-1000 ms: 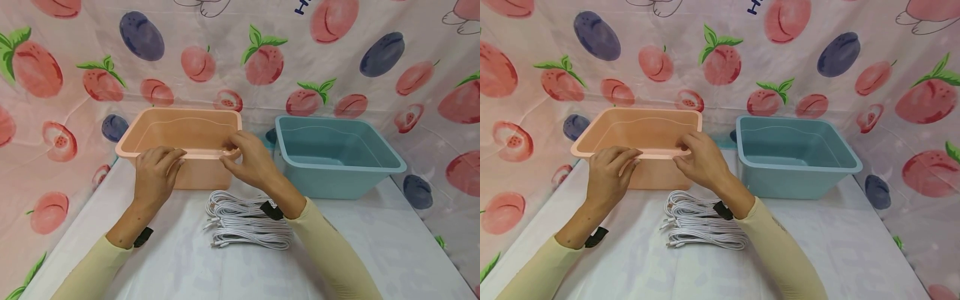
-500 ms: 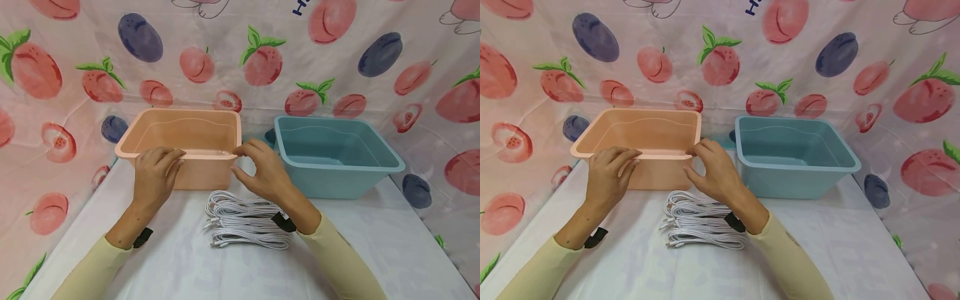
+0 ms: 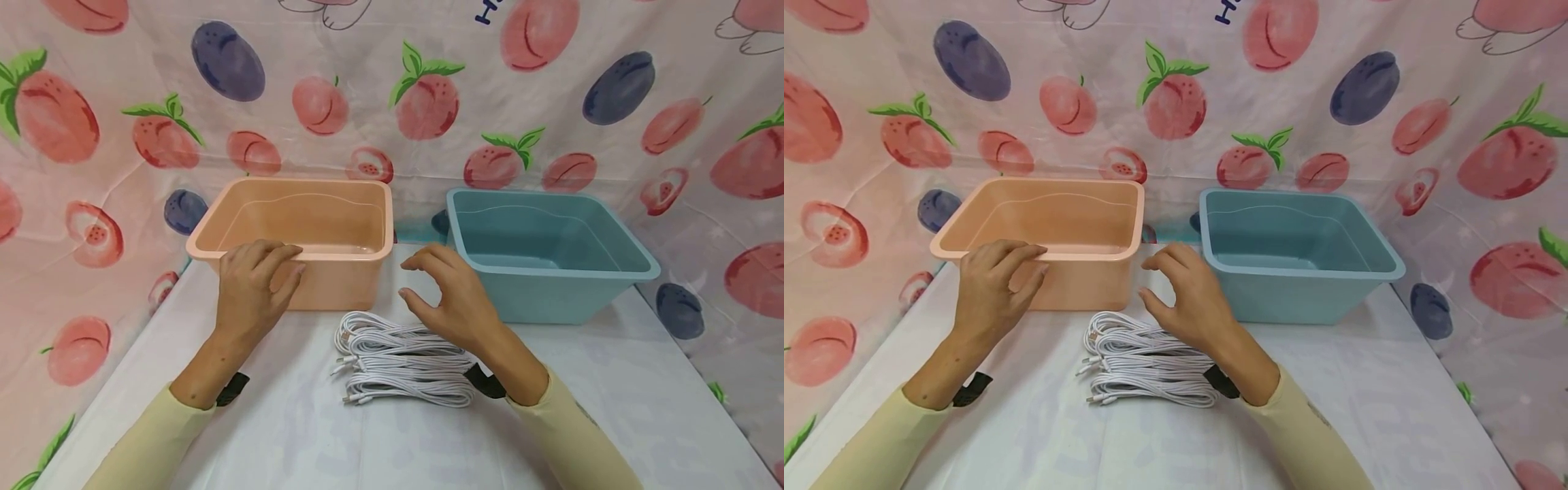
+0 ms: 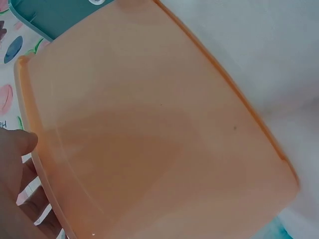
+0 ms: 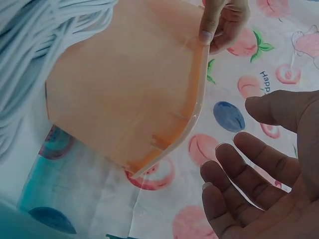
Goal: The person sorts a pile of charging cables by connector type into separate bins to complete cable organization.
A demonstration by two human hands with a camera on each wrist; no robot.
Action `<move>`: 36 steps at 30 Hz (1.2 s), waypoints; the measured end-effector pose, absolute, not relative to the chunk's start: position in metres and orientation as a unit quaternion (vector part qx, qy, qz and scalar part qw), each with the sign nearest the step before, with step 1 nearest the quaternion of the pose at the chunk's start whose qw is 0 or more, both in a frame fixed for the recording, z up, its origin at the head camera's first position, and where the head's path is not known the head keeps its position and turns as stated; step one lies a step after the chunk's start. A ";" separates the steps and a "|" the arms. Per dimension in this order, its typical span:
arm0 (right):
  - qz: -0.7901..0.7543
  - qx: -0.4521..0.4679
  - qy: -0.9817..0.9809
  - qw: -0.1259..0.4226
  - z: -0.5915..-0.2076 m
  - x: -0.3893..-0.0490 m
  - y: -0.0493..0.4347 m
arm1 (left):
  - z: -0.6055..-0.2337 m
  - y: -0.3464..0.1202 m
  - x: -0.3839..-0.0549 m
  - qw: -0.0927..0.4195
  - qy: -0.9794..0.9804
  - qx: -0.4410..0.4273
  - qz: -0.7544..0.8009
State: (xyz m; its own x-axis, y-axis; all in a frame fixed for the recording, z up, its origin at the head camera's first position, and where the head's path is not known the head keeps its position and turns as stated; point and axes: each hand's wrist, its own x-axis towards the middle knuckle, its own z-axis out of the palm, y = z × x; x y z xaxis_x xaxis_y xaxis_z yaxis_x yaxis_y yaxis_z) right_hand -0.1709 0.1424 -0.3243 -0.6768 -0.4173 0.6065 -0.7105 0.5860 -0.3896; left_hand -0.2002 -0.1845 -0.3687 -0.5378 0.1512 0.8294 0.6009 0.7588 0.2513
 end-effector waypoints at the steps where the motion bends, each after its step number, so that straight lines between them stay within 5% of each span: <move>1: 0.315 0.329 -0.859 0.233 -0.326 -0.170 0.144 | -0.369 -0.184 -0.200 0.424 -0.837 -0.225 -0.263; 36: 0.228 0.409 -0.859 0.206 -0.374 -0.131 0.161 | -0.348 -0.091 -0.208 0.396 -0.813 -0.325 -0.277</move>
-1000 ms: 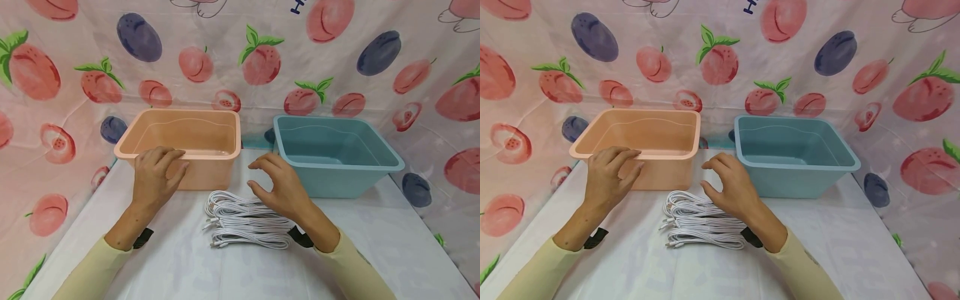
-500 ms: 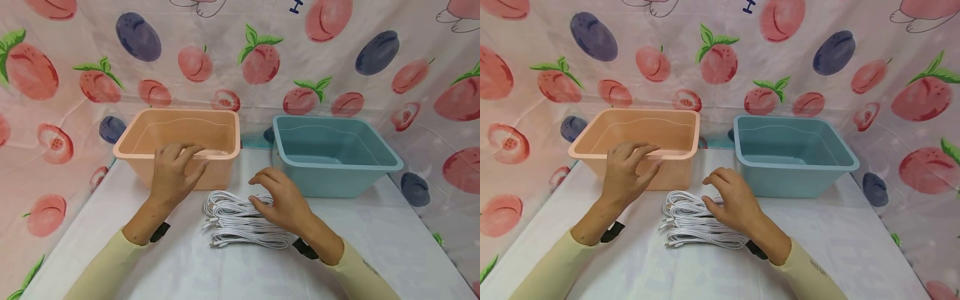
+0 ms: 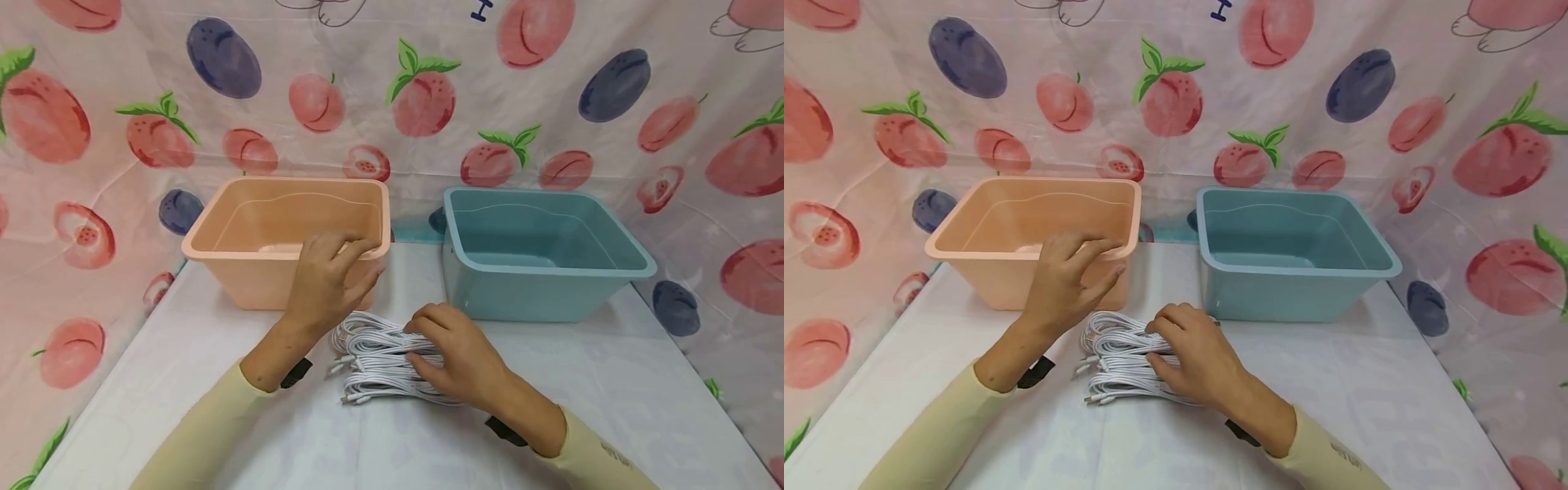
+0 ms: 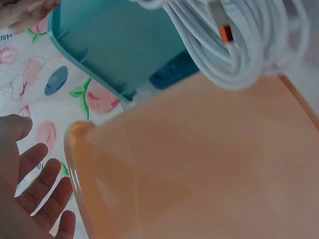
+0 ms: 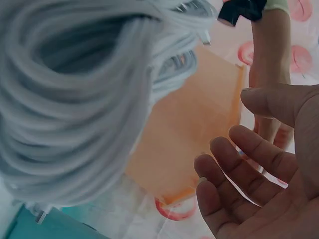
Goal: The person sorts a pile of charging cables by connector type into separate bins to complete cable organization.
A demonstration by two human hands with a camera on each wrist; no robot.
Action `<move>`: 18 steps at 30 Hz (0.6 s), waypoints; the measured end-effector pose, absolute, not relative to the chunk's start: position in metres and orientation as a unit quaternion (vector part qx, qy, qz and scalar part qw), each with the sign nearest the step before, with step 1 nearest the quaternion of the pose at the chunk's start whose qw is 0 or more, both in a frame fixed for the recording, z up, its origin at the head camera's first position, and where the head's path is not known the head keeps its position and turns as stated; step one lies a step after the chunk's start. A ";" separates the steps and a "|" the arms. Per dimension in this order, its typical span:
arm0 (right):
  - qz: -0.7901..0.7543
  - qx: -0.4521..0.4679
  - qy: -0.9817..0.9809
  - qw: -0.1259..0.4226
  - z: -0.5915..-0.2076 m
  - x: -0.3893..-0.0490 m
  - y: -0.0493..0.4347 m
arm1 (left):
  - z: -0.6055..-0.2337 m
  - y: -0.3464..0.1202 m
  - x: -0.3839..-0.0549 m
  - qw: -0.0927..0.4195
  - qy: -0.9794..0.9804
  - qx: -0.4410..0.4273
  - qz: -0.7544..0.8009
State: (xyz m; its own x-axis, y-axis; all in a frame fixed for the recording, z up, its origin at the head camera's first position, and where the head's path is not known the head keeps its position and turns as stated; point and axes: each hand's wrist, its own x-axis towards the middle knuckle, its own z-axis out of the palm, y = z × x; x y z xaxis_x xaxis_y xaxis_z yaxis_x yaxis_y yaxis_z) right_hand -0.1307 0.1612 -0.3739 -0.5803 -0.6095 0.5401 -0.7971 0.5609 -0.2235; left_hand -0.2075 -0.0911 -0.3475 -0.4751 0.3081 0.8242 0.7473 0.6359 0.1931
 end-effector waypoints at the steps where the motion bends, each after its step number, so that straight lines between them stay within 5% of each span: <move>1: 0.225 0.412 -0.859 0.206 -0.376 -0.129 0.162 | -0.348 -0.088 -0.208 0.394 -0.812 -0.329 -0.277; 18: 0.124 0.407 -0.890 0.166 -0.396 -0.108 0.164 | -0.342 -0.026 -0.209 0.349 -0.807 -0.389 -0.276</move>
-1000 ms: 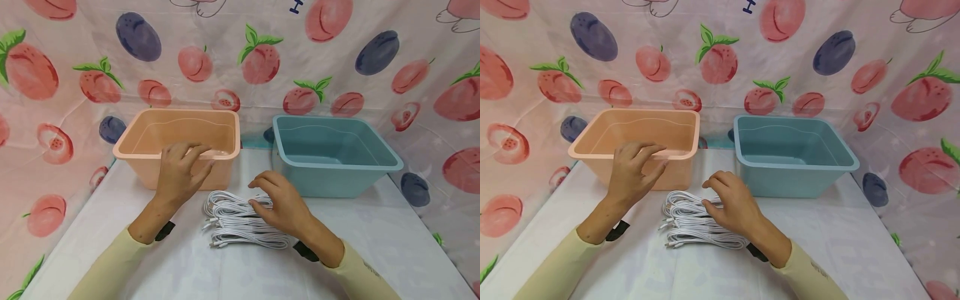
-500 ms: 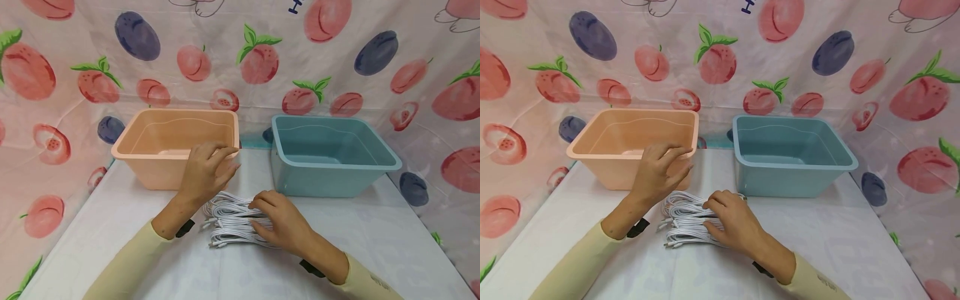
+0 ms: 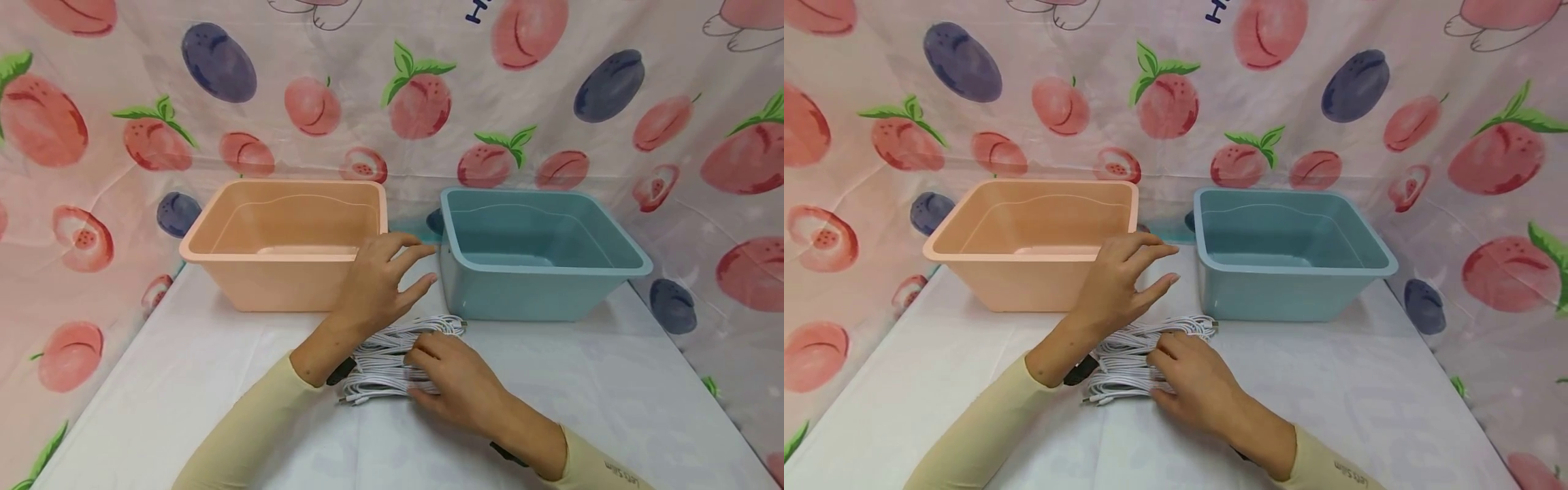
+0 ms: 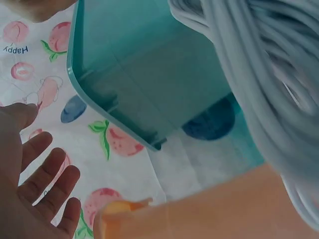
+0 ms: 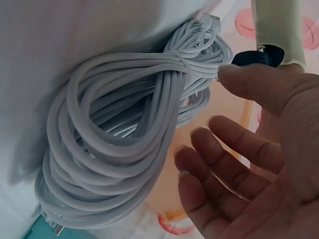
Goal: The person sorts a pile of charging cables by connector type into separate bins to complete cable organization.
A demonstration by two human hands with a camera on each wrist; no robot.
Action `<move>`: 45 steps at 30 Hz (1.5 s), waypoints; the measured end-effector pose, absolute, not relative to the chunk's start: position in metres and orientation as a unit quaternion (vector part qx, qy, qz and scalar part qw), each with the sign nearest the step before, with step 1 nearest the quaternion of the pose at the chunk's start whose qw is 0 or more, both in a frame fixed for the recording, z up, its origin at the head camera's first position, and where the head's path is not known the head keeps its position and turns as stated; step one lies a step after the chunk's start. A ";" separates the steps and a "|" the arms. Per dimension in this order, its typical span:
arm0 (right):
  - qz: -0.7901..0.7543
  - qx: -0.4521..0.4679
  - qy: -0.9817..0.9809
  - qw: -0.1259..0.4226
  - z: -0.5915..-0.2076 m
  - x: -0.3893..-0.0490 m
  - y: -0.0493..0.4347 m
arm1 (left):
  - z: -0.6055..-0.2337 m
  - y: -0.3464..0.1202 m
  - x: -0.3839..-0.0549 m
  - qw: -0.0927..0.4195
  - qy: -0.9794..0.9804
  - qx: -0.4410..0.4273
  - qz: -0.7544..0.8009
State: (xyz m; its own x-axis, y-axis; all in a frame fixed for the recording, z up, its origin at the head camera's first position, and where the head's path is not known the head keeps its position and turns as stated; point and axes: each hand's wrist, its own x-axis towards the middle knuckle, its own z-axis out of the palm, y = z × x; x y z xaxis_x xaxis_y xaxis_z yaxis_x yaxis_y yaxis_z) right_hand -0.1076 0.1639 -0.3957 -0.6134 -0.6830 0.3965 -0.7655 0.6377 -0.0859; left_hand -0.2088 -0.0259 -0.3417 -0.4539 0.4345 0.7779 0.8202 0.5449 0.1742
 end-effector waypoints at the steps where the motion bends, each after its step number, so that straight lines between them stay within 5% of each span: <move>1: 0.117 0.406 -0.892 0.161 -0.396 -0.107 0.164 | -0.341 -0.023 -0.209 0.345 -0.807 -0.391 -0.276; 7: 0.073 0.402 -0.901 0.147 -0.400 -0.105 0.161 | -0.339 -0.011 -0.212 0.323 -0.815 -0.398 -0.269; 27: 0.011 0.424 -0.873 0.242 -0.419 -0.103 0.150 | -0.338 0.024 -0.224 0.301 -0.821 -0.408 -0.261; 45: 0.021 0.430 -0.890 0.153 -0.408 -0.090 0.148 | -0.347 0.028 -0.231 0.250 -0.822 -0.417 -0.298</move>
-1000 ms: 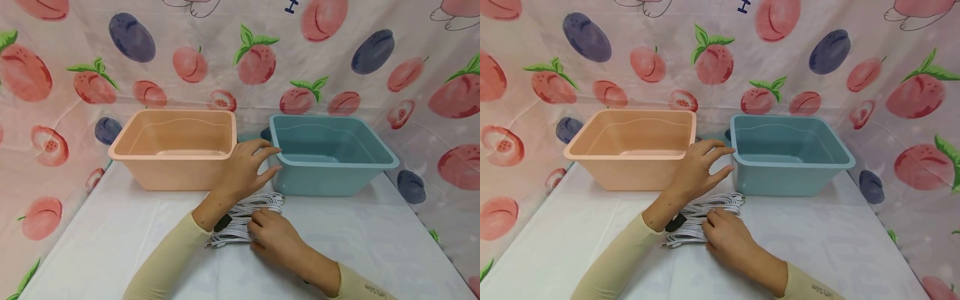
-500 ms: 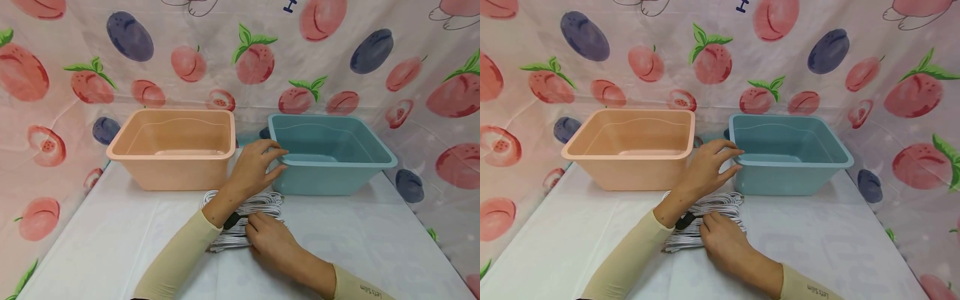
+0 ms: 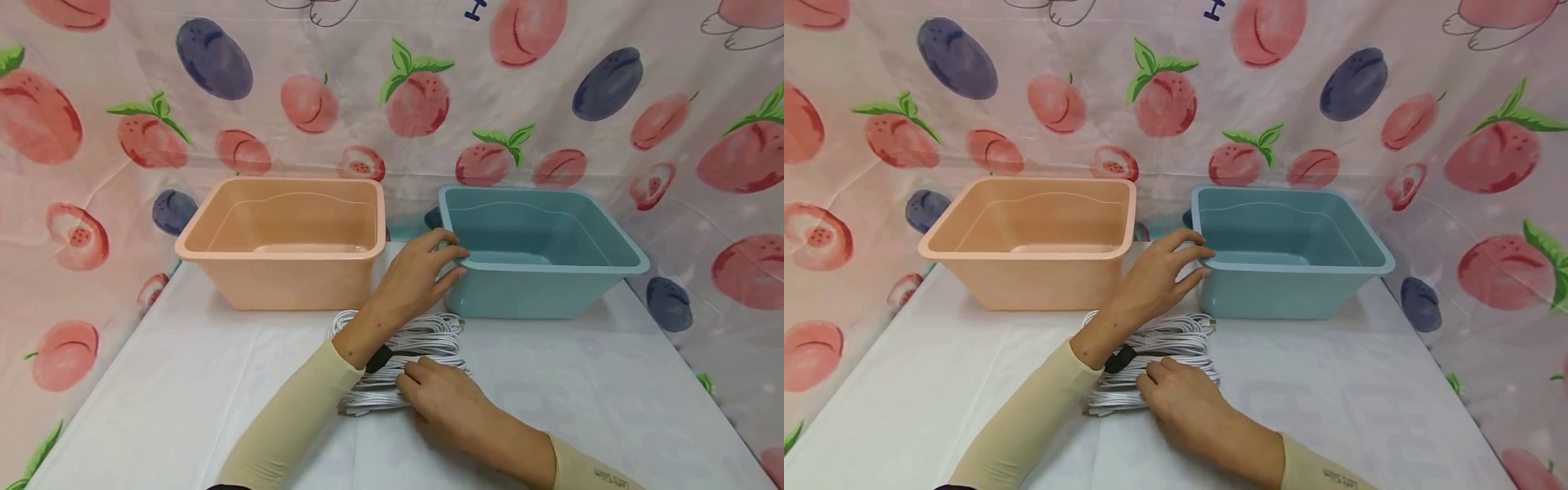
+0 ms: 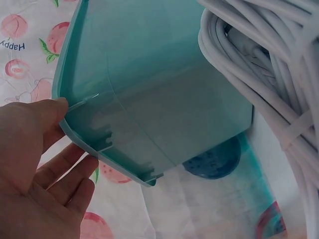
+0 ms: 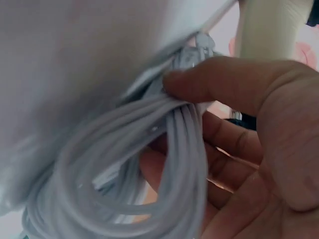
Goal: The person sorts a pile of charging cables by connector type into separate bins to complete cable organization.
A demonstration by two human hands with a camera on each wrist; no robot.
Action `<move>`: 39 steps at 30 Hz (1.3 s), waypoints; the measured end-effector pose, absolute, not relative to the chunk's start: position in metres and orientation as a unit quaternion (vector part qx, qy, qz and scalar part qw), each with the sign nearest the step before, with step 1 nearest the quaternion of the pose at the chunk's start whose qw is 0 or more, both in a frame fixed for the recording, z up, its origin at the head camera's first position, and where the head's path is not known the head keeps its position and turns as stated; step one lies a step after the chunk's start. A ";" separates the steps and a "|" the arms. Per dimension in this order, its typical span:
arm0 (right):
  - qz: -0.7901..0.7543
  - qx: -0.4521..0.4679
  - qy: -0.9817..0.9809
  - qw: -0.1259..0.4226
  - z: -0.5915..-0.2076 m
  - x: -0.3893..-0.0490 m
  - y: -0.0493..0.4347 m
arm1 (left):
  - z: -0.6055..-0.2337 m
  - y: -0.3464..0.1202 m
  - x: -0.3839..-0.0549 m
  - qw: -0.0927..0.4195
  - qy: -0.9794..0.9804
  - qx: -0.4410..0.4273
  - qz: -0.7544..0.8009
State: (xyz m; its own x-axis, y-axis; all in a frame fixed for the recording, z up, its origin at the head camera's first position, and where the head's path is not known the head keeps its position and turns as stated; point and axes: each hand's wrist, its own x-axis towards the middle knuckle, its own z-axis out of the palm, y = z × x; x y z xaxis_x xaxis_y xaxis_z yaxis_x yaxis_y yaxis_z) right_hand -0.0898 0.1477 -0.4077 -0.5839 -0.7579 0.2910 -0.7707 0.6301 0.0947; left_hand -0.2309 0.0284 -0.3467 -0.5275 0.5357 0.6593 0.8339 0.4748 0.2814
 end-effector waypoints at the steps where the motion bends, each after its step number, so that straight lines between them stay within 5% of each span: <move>1: 0.020 0.431 -0.890 0.145 -0.406 -0.089 0.149 | -0.347 0.028 -0.231 0.249 -0.822 -0.417 -0.298; 10: 0.007 0.450 -0.889 0.090 -0.389 -0.087 0.155 | -0.347 0.028 -0.230 0.249 -0.826 -0.411 -0.294; 39: 0.072 0.420 -0.884 0.190 -0.326 -0.092 0.210 | -0.347 0.028 -0.230 0.244 -0.836 -0.403 -0.280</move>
